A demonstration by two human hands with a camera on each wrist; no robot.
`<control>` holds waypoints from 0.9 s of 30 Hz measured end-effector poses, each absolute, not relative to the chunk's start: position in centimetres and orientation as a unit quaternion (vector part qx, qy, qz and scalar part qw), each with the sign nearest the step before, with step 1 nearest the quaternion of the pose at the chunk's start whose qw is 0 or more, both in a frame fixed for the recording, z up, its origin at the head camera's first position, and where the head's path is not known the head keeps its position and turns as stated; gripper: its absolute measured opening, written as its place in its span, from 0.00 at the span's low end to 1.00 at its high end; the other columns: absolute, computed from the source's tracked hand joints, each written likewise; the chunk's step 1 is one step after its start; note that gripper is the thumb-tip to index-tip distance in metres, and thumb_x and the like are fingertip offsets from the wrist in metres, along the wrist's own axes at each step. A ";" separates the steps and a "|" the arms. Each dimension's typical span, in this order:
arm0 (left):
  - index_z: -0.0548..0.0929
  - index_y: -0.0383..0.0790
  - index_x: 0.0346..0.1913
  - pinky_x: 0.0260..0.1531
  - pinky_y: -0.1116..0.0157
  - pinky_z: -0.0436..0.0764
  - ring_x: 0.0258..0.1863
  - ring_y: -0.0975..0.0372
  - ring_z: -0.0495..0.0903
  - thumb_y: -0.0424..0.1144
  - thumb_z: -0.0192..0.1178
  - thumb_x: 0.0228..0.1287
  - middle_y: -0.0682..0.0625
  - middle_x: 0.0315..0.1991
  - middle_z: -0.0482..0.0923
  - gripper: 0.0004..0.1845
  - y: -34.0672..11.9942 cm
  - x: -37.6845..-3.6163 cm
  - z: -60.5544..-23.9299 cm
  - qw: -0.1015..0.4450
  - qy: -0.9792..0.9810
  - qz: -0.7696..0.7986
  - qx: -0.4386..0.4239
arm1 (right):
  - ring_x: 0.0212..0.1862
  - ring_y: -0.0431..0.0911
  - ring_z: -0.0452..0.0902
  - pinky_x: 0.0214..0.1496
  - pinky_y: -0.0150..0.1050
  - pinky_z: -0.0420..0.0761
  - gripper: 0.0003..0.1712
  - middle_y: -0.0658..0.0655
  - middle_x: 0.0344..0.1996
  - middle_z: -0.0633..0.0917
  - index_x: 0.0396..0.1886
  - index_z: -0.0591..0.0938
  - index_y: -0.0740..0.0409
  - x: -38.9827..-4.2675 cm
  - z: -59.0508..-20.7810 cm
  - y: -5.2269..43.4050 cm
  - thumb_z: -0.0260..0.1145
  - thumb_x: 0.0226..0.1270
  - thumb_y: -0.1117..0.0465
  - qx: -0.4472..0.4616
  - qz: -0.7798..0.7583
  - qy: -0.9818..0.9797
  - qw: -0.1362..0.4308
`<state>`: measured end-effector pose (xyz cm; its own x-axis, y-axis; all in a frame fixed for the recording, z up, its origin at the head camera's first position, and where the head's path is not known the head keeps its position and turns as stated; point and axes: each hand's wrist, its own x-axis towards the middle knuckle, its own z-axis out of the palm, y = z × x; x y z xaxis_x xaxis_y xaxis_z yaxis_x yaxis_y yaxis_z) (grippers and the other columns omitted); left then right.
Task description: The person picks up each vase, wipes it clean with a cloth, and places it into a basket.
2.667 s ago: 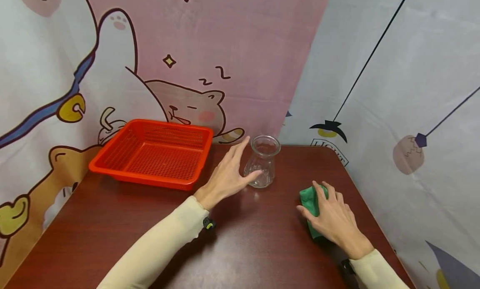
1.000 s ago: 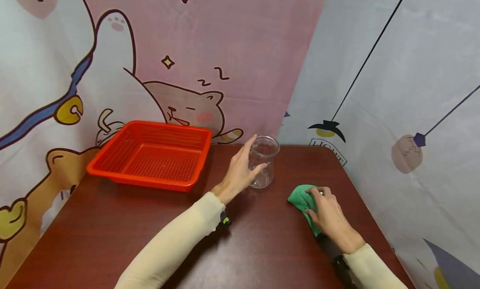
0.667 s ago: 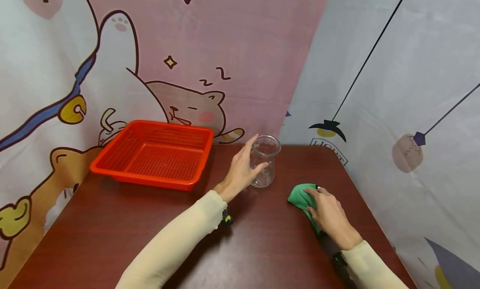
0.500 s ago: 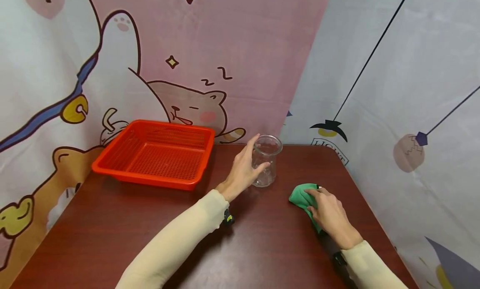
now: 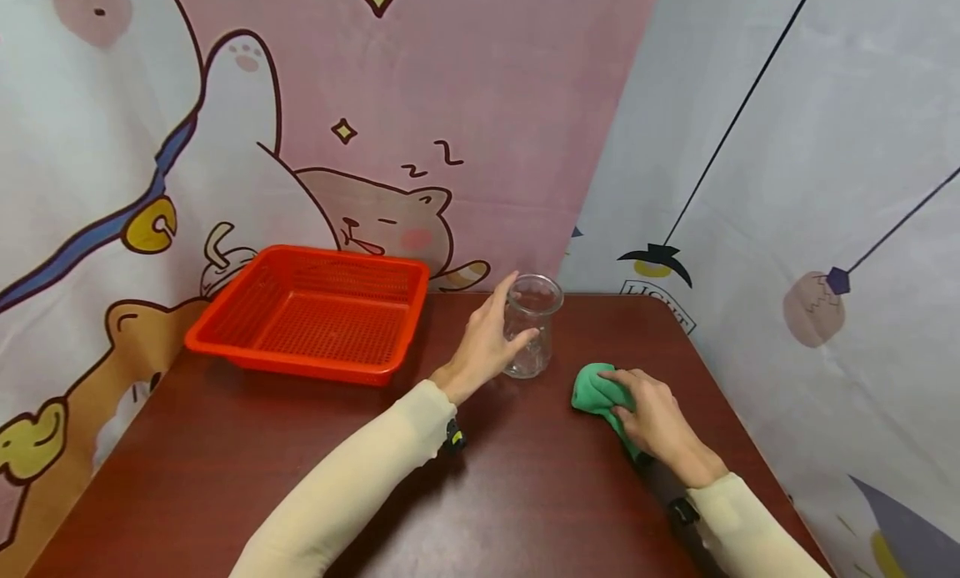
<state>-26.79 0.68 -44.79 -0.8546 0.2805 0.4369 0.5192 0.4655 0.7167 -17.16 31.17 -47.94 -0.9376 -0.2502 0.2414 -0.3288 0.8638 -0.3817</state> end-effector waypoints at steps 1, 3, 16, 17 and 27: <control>0.57 0.42 0.95 0.75 0.47 0.88 0.77 0.43 0.86 0.39 0.82 0.75 0.35 0.80 0.79 0.56 0.7 -26.8 -44.8 0.131 -0.846 -0.459 -0.237 | 0.66 0.71 0.90 0.63 0.69 0.91 0.35 0.71 0.66 0.90 0.75 0.88 0.61 -17.3 -47.9 31.1 0.81 0.68 0.79 0.151 0.224 -0.958 0.093; 0.56 0.43 0.95 0.74 0.47 0.88 0.76 0.44 0.86 0.39 0.82 0.75 0.35 0.80 0.80 0.56 0.6 -26.9 -44.8 0.130 -0.847 -0.457 -0.238 | 0.69 0.70 0.88 0.67 0.70 0.89 0.36 0.70 0.68 0.90 0.76 0.87 0.60 -17.5 -47.7 31.0 0.81 0.69 0.78 0.153 0.246 -0.952 0.095; 0.57 0.44 0.94 0.76 0.49 0.87 0.76 0.45 0.87 0.39 0.83 0.74 0.37 0.77 0.82 0.56 0.3 -27.2 -44.5 0.128 -0.849 -0.448 -0.248 | 0.61 0.57 0.92 0.55 0.37 0.88 0.40 0.62 0.66 0.93 0.78 0.85 0.46 -19.4 -46.2 29.6 0.85 0.71 0.72 0.143 0.340 -0.917 0.151; 0.57 0.44 0.94 0.76 0.49 0.87 0.76 0.46 0.87 0.39 0.83 0.74 0.38 0.77 0.82 0.56 0.4 -27.2 -44.6 0.127 -0.851 -0.446 -0.249 | 0.60 0.56 0.92 0.53 0.33 0.87 0.40 0.62 0.66 0.93 0.79 0.85 0.46 -19.5 -46.0 29.4 0.84 0.71 0.72 0.139 0.351 -0.913 0.154; 0.56 0.43 0.95 0.77 0.50 0.86 0.74 0.45 0.88 0.37 0.83 0.73 0.38 0.73 0.84 0.57 0.2 -27.5 -44.6 0.134 -0.849 -0.442 -0.255 | 0.60 0.28 0.85 0.52 0.23 0.85 0.41 0.57 0.75 0.87 0.86 0.80 0.42 -22.4 -44.5 28.0 0.78 0.79 0.70 0.144 0.477 -0.849 0.175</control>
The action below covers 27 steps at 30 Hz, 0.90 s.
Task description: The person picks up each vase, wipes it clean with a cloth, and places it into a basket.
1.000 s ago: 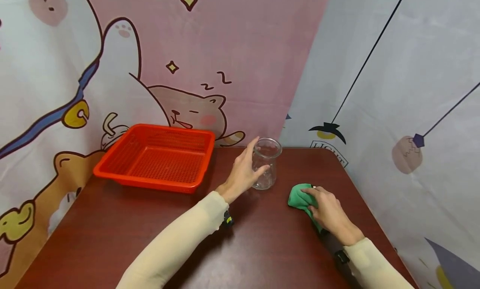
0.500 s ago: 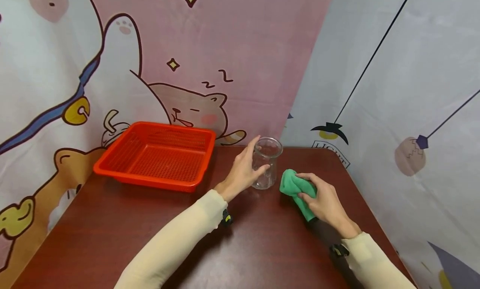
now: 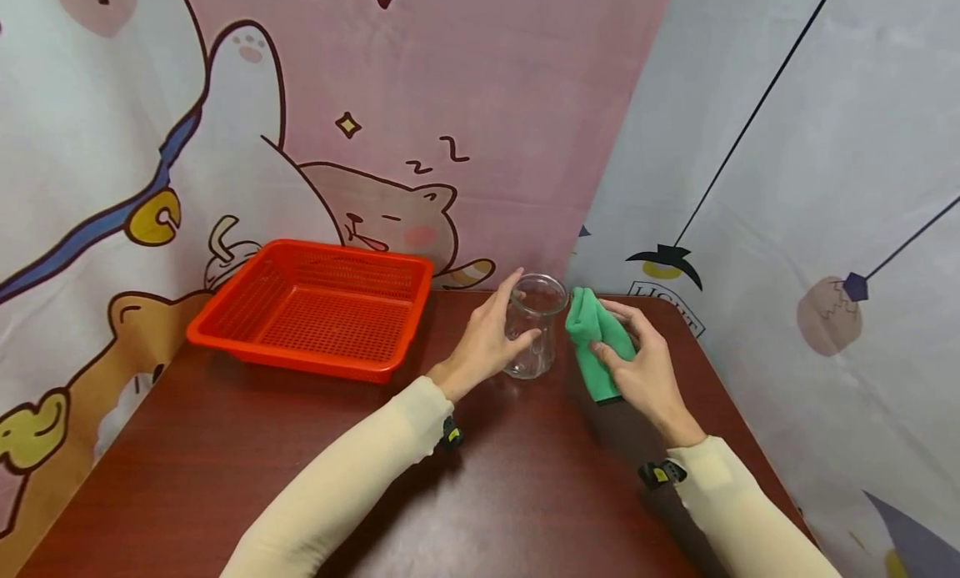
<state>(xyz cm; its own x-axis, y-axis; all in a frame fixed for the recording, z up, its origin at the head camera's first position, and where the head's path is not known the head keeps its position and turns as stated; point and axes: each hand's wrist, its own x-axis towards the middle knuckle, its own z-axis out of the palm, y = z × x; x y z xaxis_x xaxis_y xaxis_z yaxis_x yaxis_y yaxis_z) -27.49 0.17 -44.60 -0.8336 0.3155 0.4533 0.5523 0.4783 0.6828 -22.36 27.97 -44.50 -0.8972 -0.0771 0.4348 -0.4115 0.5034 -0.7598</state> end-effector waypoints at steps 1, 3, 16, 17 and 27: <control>0.56 0.43 0.95 0.78 0.50 0.86 0.74 0.45 0.88 0.37 0.83 0.74 0.38 0.73 0.84 0.58 0.2 -27.5 -44.5 0.132 -0.850 -0.441 -0.256 | 0.61 0.28 0.85 0.52 0.23 0.85 0.41 0.58 0.75 0.87 0.86 0.79 0.42 -22.7 -44.5 27.9 0.78 0.80 0.71 0.146 0.486 -0.844 0.175; 0.55 0.44 0.96 0.78 0.50 0.85 0.75 0.45 0.87 0.37 0.83 0.74 0.38 0.75 0.83 0.58 0.2 -27.5 -44.4 0.129 -0.852 -0.438 -0.256 | 0.61 0.30 0.86 0.52 0.25 0.86 0.41 0.58 0.75 0.87 0.86 0.79 0.42 -23.4 -44.6 27.6 0.76 0.81 0.71 0.151 0.504 -0.834 0.166; 0.54 0.45 0.96 0.80 0.49 0.84 0.78 0.45 0.85 0.38 0.82 0.75 0.39 0.84 0.77 0.58 0.1 -27.5 -44.3 0.124 -0.856 -0.431 -0.257 | 0.64 0.35 0.86 0.60 0.26 0.86 0.33 0.40 0.66 0.87 0.83 0.76 0.62 -25.0 -46.0 24.2 0.69 0.83 0.75 0.141 0.622 -0.757 0.143; 0.55 0.45 0.96 0.80 0.49 0.83 0.78 0.45 0.85 0.38 0.82 0.75 0.39 0.84 0.77 0.58 0.0 -27.5 -44.3 0.126 -0.855 -0.431 -0.259 | 0.65 0.36 0.85 0.61 0.27 0.86 0.31 0.40 0.66 0.87 0.83 0.76 0.63 -25.0 -45.9 24.0 0.68 0.85 0.73 0.140 0.629 -0.751 0.142; 0.56 0.46 0.96 0.81 0.48 0.82 0.78 0.45 0.85 0.37 0.83 0.74 0.37 0.81 0.79 0.58 -0.3 -27.5 -44.3 0.125 -0.845 -0.444 -0.270 | 0.63 0.37 0.87 0.57 0.28 0.89 0.29 0.44 0.65 0.86 0.81 0.76 0.57 -25.5 -46.3 23.1 0.73 0.88 0.61 0.105 0.619 -0.763 0.151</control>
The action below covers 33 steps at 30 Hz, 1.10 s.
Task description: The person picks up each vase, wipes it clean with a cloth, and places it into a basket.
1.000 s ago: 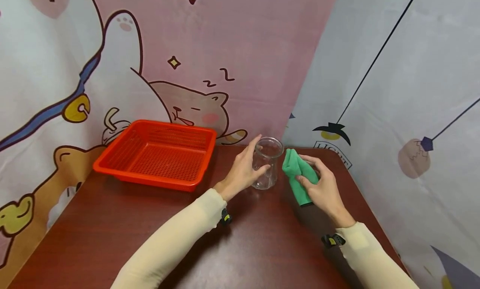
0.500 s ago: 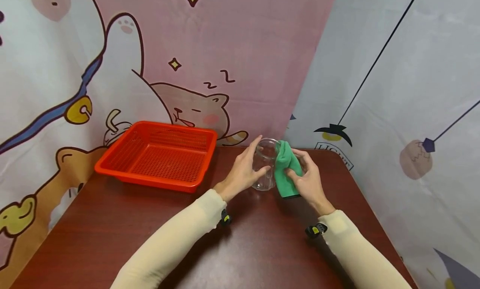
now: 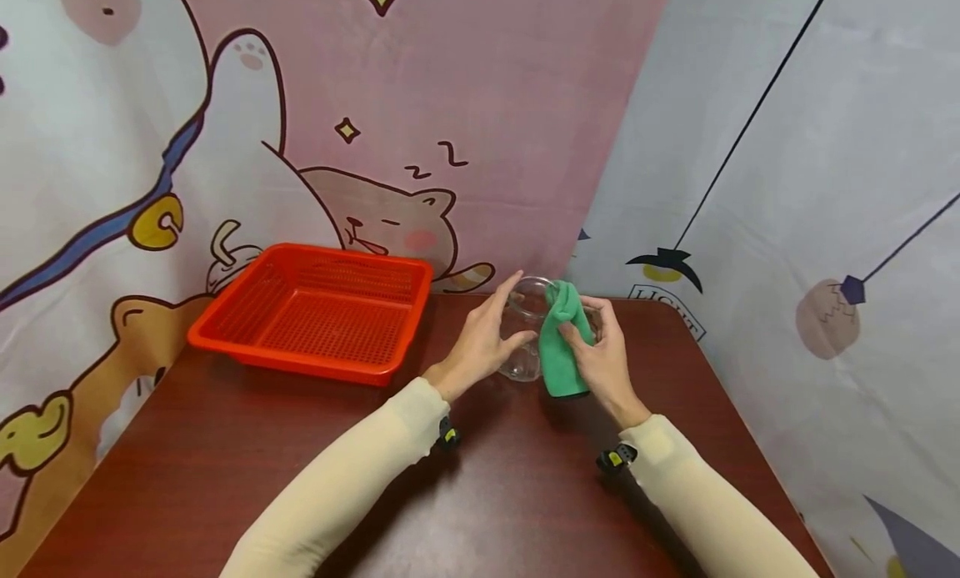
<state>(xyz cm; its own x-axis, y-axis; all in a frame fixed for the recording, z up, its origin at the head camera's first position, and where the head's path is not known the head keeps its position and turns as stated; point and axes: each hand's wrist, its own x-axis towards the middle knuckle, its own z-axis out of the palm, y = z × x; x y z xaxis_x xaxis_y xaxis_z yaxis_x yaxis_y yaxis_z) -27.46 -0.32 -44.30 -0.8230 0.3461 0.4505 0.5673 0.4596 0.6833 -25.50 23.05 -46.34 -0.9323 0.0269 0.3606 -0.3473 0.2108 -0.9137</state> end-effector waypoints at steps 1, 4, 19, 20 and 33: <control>0.56 0.46 0.96 0.81 0.47 0.82 0.78 0.45 0.85 0.37 0.83 0.73 0.37 0.81 0.79 0.58 -0.4 -27.4 -44.4 0.124 -0.844 -0.447 -0.269 | 0.63 0.36 0.87 0.57 0.27 0.89 0.29 0.43 0.64 0.86 0.80 0.77 0.58 -25.6 -46.5 23.0 0.74 0.87 0.63 0.101 0.619 -0.763 0.155; 0.57 0.47 0.96 0.81 0.46 0.82 0.79 0.44 0.84 0.35 0.83 0.72 0.37 0.82 0.79 0.58 -0.4 -27.4 -44.5 0.121 -0.842 -0.453 -0.266 | 0.62 0.33 0.88 0.57 0.25 0.88 0.26 0.43 0.62 0.88 0.75 0.81 0.61 -25.8 -46.7 22.9 0.76 0.83 0.67 0.089 0.616 -0.765 0.168; 0.58 0.49 0.96 0.82 0.46 0.82 0.81 0.44 0.82 0.37 0.82 0.72 0.39 0.85 0.77 0.57 -0.3 -27.5 -44.7 0.124 -0.841 -0.454 -0.267 | 0.64 0.49 0.90 0.56 0.25 0.84 0.18 0.59 0.66 0.94 0.61 0.92 0.56 -26.3 -46.9 23.9 0.84 0.76 0.63 0.083 0.533 -0.831 0.136; 0.58 0.49 0.96 0.82 0.45 0.81 0.81 0.44 0.82 0.37 0.82 0.72 0.40 0.85 0.77 0.57 -0.4 -27.5 -44.6 0.125 -0.841 -0.453 -0.268 | 0.64 0.52 0.91 0.56 0.25 0.84 0.17 0.59 0.66 0.94 0.60 0.92 0.55 -26.3 -46.9 24.0 0.85 0.76 0.63 0.086 0.526 -0.836 0.131; 0.57 0.52 0.96 0.82 0.47 0.82 0.81 0.46 0.83 0.39 0.82 0.72 0.42 0.86 0.77 0.58 -0.6 -27.7 -44.4 0.116 -0.845 -0.451 -0.262 | 0.73 0.65 0.88 0.73 0.66 0.86 0.22 0.66 0.67 0.94 0.61 0.92 0.54 -26.6 -46.5 25.0 0.88 0.71 0.63 0.083 0.402 -0.907 0.093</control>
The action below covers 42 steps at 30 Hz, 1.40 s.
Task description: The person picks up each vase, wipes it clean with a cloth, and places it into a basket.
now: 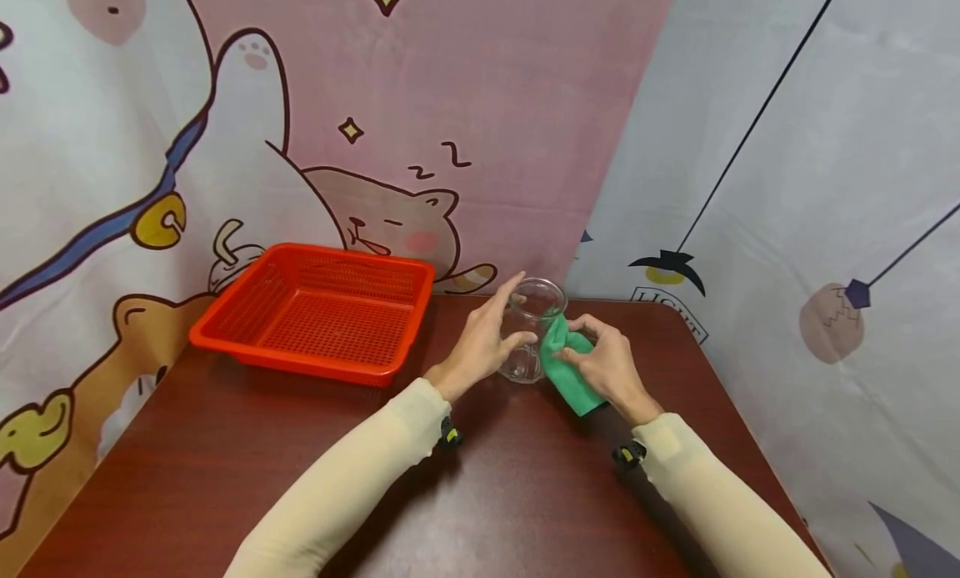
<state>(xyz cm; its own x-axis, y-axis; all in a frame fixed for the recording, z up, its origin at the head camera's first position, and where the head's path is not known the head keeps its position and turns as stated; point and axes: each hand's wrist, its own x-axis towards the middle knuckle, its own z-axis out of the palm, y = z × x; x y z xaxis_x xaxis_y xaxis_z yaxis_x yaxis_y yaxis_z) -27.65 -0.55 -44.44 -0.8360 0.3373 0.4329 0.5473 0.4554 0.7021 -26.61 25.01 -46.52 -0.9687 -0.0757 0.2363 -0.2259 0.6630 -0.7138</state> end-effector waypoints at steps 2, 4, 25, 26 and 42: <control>0.57 0.52 0.96 0.81 0.47 0.83 0.80 0.45 0.83 0.39 0.82 0.72 0.42 0.85 0.77 0.58 -0.6 -27.7 -44.5 0.114 -0.846 -0.452 -0.260 | 0.74 0.66 0.87 0.75 0.68 0.86 0.22 0.67 0.67 0.93 0.61 0.91 0.55 -26.6 -46.5 25.1 0.87 0.71 0.63 0.089 0.386 -0.914 0.086; 0.57 0.53 0.96 0.79 0.47 0.85 0.79 0.45 0.85 0.39 0.82 0.72 0.41 0.84 0.78 0.58 -0.6 -27.7 -44.5 0.113 -0.845 -0.453 -0.260 | 0.74 0.67 0.88 0.74 0.68 0.86 0.21 0.68 0.66 0.93 0.60 0.91 0.55 -26.6 -46.6 25.2 0.87 0.71 0.63 0.096 0.368 -0.921 0.082; 0.56 0.53 0.96 0.80 0.47 0.84 0.79 0.45 0.84 0.39 0.82 0.73 0.42 0.85 0.77 0.58 -0.4 -27.6 -44.5 0.106 -0.852 -0.445 -0.256 | 0.31 0.51 0.79 0.31 0.45 0.78 0.22 0.55 0.30 0.82 0.52 0.84 0.57 -26.9 -48.0 24.8 0.88 0.68 0.68 0.126 0.215 -0.968 0.009; 0.56 0.52 0.96 0.79 0.47 0.84 0.79 0.45 0.85 0.38 0.82 0.73 0.41 0.84 0.78 0.58 -0.4 -27.7 -44.5 0.109 -0.851 -0.445 -0.258 | 0.31 0.51 0.79 0.31 0.45 0.77 0.21 0.55 0.30 0.82 0.52 0.84 0.57 -26.9 -47.9 24.7 0.88 0.68 0.68 0.128 0.215 -0.968 0.009; 0.55 0.50 0.96 0.83 0.47 0.80 0.86 0.46 0.78 0.41 0.81 0.74 0.45 0.93 0.67 0.57 -0.6 -27.9 -44.3 0.111 -0.855 -0.429 -0.272 | 0.37 0.51 0.81 0.45 0.50 0.85 0.23 0.64 0.45 0.91 0.57 0.86 0.63 -27.1 -47.9 25.0 0.87 0.68 0.67 0.128 0.264 -0.956 0.009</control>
<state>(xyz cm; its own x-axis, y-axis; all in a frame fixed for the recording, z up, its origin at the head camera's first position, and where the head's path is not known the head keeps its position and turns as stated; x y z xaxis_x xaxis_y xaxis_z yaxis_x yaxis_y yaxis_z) -27.86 -0.58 -44.35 -0.8279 0.3688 0.4226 0.5593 0.4851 0.6722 -27.08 24.99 -47.88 -0.9669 -0.2405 0.0852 -0.2501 0.8273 -0.5030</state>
